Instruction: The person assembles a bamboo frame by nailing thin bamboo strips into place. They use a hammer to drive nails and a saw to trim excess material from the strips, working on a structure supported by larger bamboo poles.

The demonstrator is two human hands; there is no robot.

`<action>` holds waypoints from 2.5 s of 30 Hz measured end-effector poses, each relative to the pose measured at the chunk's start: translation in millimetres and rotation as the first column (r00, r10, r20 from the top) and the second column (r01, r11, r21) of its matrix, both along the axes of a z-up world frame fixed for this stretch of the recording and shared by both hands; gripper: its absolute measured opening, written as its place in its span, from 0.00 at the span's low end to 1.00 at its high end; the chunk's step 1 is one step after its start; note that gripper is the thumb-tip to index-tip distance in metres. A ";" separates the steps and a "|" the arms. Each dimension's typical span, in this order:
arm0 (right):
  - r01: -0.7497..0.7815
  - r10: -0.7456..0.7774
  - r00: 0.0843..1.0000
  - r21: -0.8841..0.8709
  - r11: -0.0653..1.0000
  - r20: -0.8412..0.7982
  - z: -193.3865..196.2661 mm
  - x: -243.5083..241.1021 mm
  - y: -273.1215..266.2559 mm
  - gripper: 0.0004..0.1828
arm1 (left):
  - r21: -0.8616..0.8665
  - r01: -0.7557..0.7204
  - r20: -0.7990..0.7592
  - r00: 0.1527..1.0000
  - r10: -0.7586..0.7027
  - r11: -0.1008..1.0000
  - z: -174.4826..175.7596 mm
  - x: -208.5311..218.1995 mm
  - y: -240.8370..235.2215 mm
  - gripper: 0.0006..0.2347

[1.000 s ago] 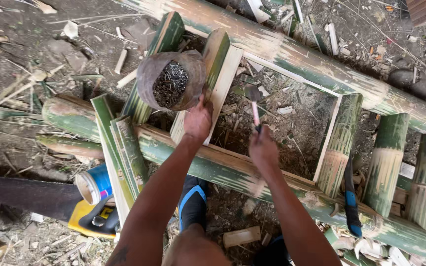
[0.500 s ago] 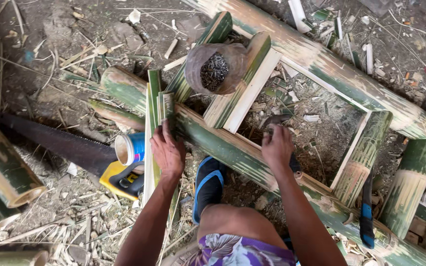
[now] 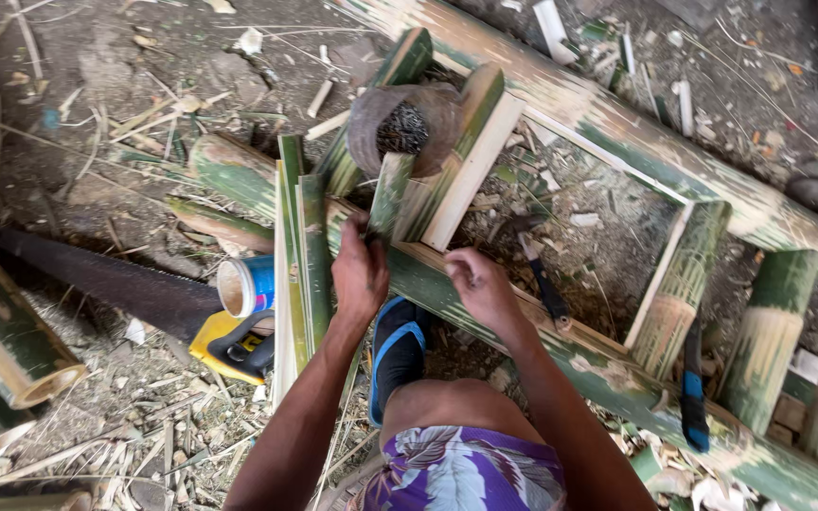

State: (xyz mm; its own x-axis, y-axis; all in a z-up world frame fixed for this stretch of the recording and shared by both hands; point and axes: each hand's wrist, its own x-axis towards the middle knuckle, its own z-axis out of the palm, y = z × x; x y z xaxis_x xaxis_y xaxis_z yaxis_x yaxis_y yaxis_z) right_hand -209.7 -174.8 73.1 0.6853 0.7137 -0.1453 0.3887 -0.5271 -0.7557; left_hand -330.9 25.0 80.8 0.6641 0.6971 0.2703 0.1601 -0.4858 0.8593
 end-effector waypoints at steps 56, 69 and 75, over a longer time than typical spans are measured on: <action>0.821 -0.649 0.483 0.049 0.568 -0.588 -61.6 117.5 -19.8 0.20 | -0.177 0.976 -0.843 -0.217 -0.492 -0.126 22.8 231.1 -21.3 0.18; 0.826 -0.564 0.458 0.094 0.556 -0.687 -99.2 119.2 -3.6 0.14 | -0.226 0.958 -0.858 -0.281 -0.430 -0.176 10.8 242.8 -31.6 0.17; 0.816 -0.539 0.482 0.129 0.564 -0.690 -103.1 117.9 -8.0 0.14 | -0.220 0.937 -0.899 -0.302 -0.316 -0.270 -3.4 251.8 -47.3 0.16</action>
